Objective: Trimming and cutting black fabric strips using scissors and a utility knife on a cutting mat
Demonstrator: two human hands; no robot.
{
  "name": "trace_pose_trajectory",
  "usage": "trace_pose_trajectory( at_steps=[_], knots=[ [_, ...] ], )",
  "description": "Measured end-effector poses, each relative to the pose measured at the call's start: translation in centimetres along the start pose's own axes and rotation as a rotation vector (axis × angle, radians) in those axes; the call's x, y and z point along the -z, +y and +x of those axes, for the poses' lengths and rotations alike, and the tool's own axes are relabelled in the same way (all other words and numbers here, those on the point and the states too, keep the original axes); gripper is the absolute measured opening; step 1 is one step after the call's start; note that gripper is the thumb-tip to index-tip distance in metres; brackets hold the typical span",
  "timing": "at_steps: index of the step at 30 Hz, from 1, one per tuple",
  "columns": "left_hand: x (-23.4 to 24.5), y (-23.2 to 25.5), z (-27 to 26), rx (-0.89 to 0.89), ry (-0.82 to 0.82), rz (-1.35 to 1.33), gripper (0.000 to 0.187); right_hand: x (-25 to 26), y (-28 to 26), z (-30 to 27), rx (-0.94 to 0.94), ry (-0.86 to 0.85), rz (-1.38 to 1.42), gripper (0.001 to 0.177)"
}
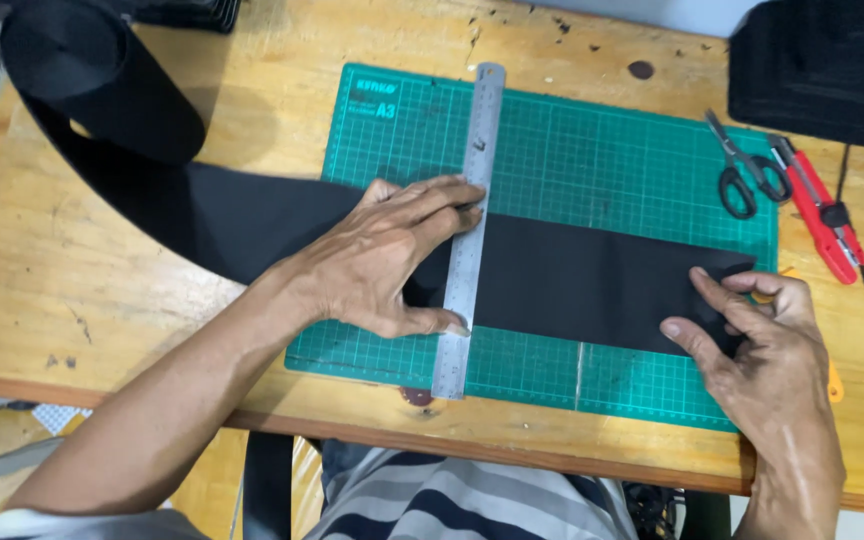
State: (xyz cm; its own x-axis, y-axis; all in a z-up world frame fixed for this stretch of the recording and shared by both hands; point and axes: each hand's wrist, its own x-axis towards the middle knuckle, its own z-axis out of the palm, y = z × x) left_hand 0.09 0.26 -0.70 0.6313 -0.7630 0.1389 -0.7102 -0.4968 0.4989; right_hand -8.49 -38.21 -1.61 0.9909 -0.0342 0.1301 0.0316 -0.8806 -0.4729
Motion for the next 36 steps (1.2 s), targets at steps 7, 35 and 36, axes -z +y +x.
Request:
trace_pose_trajectory(
  at_steps=[7,35,36],
  knots=[
    [0.0,-0.1,0.0,-0.062,0.063,0.04,0.1,0.0,0.0,0.0,0.034,0.017,0.014,0.055],
    [0.1,0.0,0.2,-0.031,0.027,0.016,0.102,0.3,-1.2,0.4,-0.167,-0.03,0.043,0.055],
    [0.1,0.0,0.2,-0.031,0.027,0.015,0.102,0.4,-1.3,0.4,-0.168,-0.03,0.043,0.055]
  ],
)
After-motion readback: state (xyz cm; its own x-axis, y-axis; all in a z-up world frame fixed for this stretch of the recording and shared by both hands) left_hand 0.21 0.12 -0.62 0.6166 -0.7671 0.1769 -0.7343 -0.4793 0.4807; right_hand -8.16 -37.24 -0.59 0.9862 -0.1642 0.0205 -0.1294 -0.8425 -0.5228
